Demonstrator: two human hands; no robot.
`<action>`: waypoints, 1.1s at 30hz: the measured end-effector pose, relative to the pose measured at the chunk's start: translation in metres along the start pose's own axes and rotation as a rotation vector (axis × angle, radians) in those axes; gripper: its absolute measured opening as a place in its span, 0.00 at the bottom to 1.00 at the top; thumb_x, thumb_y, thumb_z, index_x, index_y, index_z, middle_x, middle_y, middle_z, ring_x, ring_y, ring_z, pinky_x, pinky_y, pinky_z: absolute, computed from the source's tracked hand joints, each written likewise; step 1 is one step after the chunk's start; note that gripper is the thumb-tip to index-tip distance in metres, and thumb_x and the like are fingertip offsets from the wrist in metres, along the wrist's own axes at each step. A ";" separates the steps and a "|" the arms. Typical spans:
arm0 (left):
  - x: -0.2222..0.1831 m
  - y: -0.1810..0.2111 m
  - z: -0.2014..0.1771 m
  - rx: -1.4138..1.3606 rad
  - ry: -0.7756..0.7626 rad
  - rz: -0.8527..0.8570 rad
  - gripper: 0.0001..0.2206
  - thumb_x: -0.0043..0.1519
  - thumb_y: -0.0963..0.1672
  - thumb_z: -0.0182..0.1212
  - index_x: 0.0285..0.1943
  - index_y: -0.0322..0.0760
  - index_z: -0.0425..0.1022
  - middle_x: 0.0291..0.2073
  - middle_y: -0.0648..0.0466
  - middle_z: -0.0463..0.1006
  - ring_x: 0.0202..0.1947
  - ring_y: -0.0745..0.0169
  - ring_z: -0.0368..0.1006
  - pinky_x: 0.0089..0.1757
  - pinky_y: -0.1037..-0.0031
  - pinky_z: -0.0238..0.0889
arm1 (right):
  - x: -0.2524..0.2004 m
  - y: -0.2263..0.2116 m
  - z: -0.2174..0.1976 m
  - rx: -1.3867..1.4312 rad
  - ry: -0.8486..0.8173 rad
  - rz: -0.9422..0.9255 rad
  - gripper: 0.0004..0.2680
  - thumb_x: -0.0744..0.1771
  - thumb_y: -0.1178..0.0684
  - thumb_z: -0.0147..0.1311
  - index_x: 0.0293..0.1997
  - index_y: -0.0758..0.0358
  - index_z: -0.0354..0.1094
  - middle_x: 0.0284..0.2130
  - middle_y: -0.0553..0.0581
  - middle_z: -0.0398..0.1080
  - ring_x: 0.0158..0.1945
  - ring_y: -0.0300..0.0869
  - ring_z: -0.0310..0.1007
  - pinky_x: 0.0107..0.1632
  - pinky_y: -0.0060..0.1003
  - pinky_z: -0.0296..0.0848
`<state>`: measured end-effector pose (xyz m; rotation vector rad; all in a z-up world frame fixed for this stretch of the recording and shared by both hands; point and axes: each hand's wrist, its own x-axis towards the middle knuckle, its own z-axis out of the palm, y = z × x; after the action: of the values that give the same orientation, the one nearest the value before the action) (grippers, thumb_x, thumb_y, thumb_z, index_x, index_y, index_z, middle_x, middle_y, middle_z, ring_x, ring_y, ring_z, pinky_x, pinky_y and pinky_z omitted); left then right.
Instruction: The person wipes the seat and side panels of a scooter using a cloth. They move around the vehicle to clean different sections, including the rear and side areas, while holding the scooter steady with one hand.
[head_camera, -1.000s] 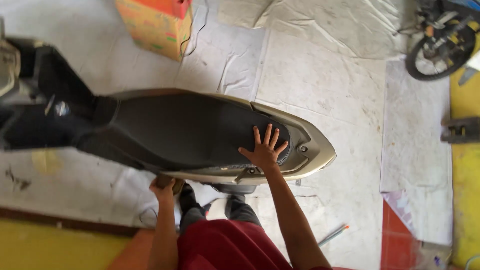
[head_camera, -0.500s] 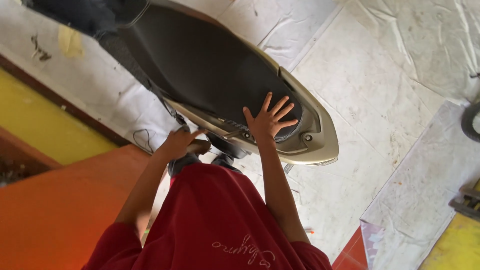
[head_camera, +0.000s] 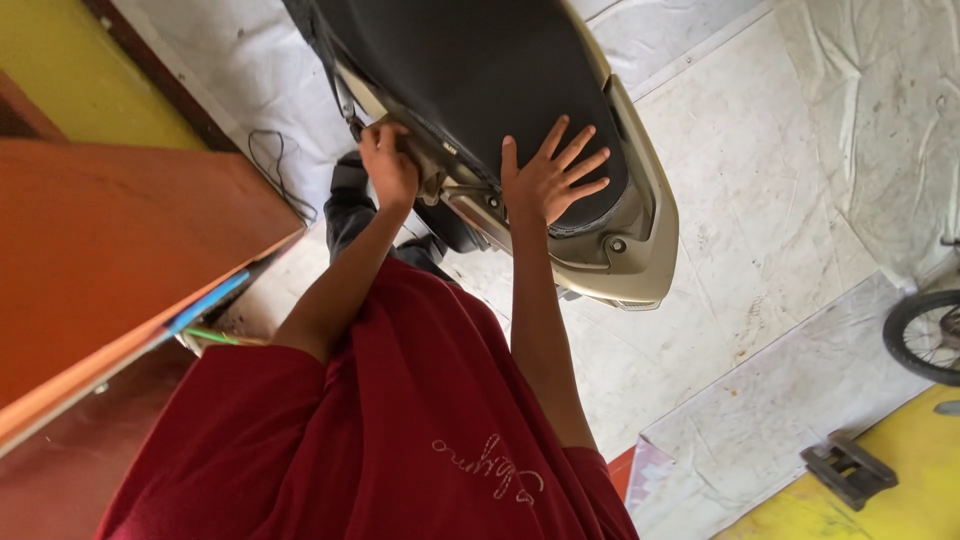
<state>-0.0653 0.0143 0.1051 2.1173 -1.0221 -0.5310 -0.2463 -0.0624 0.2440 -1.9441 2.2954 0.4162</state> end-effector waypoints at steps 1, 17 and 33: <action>-0.015 0.001 -0.005 0.003 0.008 -0.016 0.22 0.55 0.32 0.49 0.55 0.41 0.73 0.60 0.47 0.68 0.61 0.39 0.65 0.64 0.51 0.62 | -0.002 0.001 0.005 -0.006 -0.005 -0.016 0.35 0.68 0.21 0.33 0.80 0.53 0.38 0.76 0.69 0.33 0.77 0.72 0.27 0.66 0.83 0.33; 0.017 -0.039 -0.006 -0.124 -0.244 0.037 0.45 0.73 0.65 0.45 0.87 0.36 0.36 0.81 0.48 0.41 0.81 0.33 0.40 0.73 0.36 0.36 | 0.001 0.000 0.002 0.033 0.015 -0.045 0.32 0.69 0.23 0.31 0.80 0.47 0.38 0.78 0.61 0.33 0.78 0.71 0.25 0.69 0.79 0.30; 0.069 -0.038 -0.052 0.045 -0.248 0.164 0.30 0.65 0.54 0.67 0.73 0.44 0.65 0.75 0.33 0.51 0.71 0.26 0.51 0.64 0.50 0.54 | -0.005 -0.002 -0.011 0.068 0.071 0.043 0.32 0.67 0.23 0.37 0.78 0.45 0.42 0.77 0.58 0.38 0.78 0.65 0.29 0.70 0.75 0.29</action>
<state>0.0275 -0.0020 0.1071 2.0174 -1.3451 -0.7073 -0.2421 -0.0613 0.2557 -1.9108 2.3647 0.2729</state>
